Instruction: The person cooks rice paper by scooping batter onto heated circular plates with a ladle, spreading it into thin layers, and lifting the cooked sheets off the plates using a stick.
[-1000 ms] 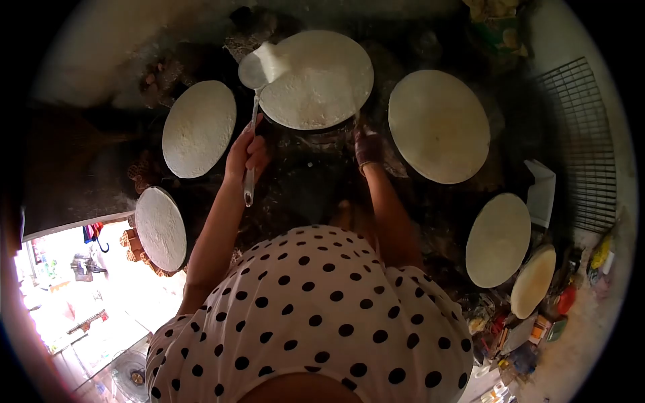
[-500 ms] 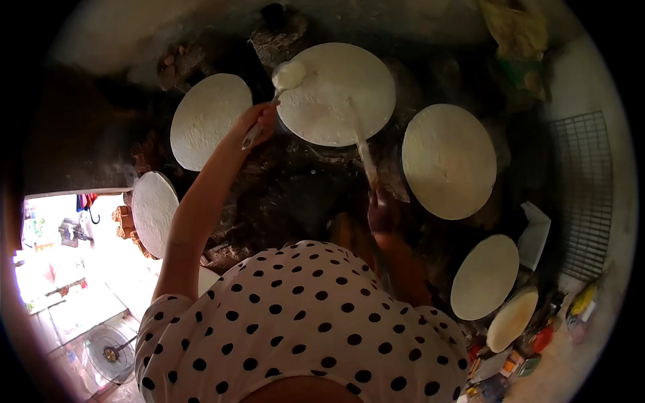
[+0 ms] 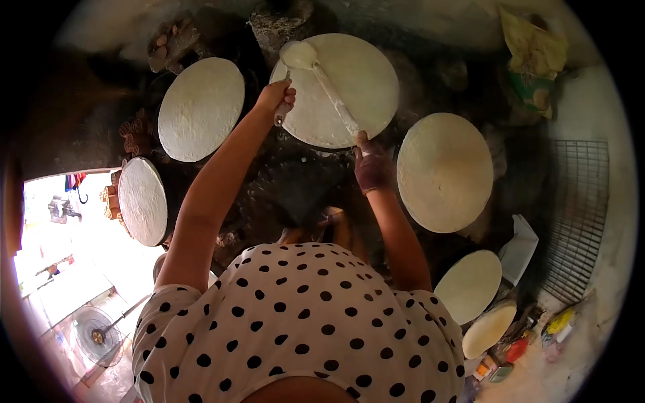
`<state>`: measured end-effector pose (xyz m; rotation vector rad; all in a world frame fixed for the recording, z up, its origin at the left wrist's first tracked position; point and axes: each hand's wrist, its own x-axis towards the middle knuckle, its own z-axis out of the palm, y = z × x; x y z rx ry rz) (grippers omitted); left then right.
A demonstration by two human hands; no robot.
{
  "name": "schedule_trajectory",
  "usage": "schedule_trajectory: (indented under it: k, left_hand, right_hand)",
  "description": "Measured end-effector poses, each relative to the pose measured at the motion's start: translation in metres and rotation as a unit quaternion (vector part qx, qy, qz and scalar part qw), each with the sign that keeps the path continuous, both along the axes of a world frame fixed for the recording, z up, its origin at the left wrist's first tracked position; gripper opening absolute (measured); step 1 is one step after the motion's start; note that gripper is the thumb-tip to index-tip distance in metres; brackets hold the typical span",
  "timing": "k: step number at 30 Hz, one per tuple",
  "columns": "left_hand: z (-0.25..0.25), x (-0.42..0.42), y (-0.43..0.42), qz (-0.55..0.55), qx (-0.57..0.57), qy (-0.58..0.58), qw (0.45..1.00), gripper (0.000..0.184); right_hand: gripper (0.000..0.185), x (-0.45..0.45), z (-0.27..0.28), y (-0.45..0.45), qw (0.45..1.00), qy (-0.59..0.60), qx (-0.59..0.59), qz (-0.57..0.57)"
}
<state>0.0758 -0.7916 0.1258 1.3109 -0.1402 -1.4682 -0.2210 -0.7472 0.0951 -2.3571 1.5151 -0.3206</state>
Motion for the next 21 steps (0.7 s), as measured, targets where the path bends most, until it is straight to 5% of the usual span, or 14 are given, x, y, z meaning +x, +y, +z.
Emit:
schedule_trajectory:
  k: [2,4,6,8,9,12,14,15,16,18,20,21]
  left_hand:
    - [0.004,0.020,0.015,0.009,0.012,0.102,0.995,0.012]
    - [0.040,0.027,0.067,-0.031,-0.182,0.227,0.956,0.025]
    - [0.081,0.018,0.106,-0.011,-0.177,0.170,0.969,0.025]
    - [0.098,0.021,0.134,0.017,-0.182,0.110,0.977,0.026]
    - [0.102,0.029,0.146,0.010,-0.162,0.158,0.974,0.026]
    - [0.101,0.038,0.210,0.021,-0.119,0.245,0.962,0.026]
    - [0.085,0.030,0.261,0.032,-0.158,0.249,0.955,0.034]
    - [0.083,0.029,0.289,0.049,-0.146,0.274,0.949,0.034]
    - [0.078,0.028,0.319,0.069,-0.131,0.302,0.942,0.034]
    - [0.065,0.028,0.381,0.129,-0.135,0.408,0.894,0.033]
    - [0.054,0.031,0.437,0.149,-0.171,0.468,0.854,0.027]
    - [0.060,0.032,0.461,0.190,-0.175,0.447,0.857,0.029]
  right_hand:
    - [0.042,-0.010,-0.008,-0.002,1.000,0.003,-0.018,-0.002]
    - [0.040,-0.015,-0.011,-0.003,0.988,-0.130,-0.037,-0.081]
    - [0.040,-0.006,-0.013,0.003,0.989,-0.103,0.014,-0.106]
    - [0.040,0.005,-0.049,0.001,0.995,-0.033,0.093,0.026]
    - [0.042,0.007,-0.059,0.002,0.994,-0.092,-0.031,0.056]
    - [0.042,0.039,-0.028,0.011,0.977,-0.195,0.064,-0.051]
    - [0.041,0.046,-0.031,0.007,0.982,-0.154,0.109,0.003]
    - [0.042,0.049,-0.031,0.007,0.988,-0.151,0.028,0.033]
    - [0.041,0.078,0.019,0.017,0.991,-0.018,0.105,-0.079]
    - [0.039,0.094,-0.014,0.004,0.959,-0.234,0.121,-0.102]
    - [0.039,0.121,-0.039,-0.003,0.896,-0.349,0.273,-0.035]
    - [0.042,0.137,-0.035,0.007,0.954,-0.241,0.151,0.099]
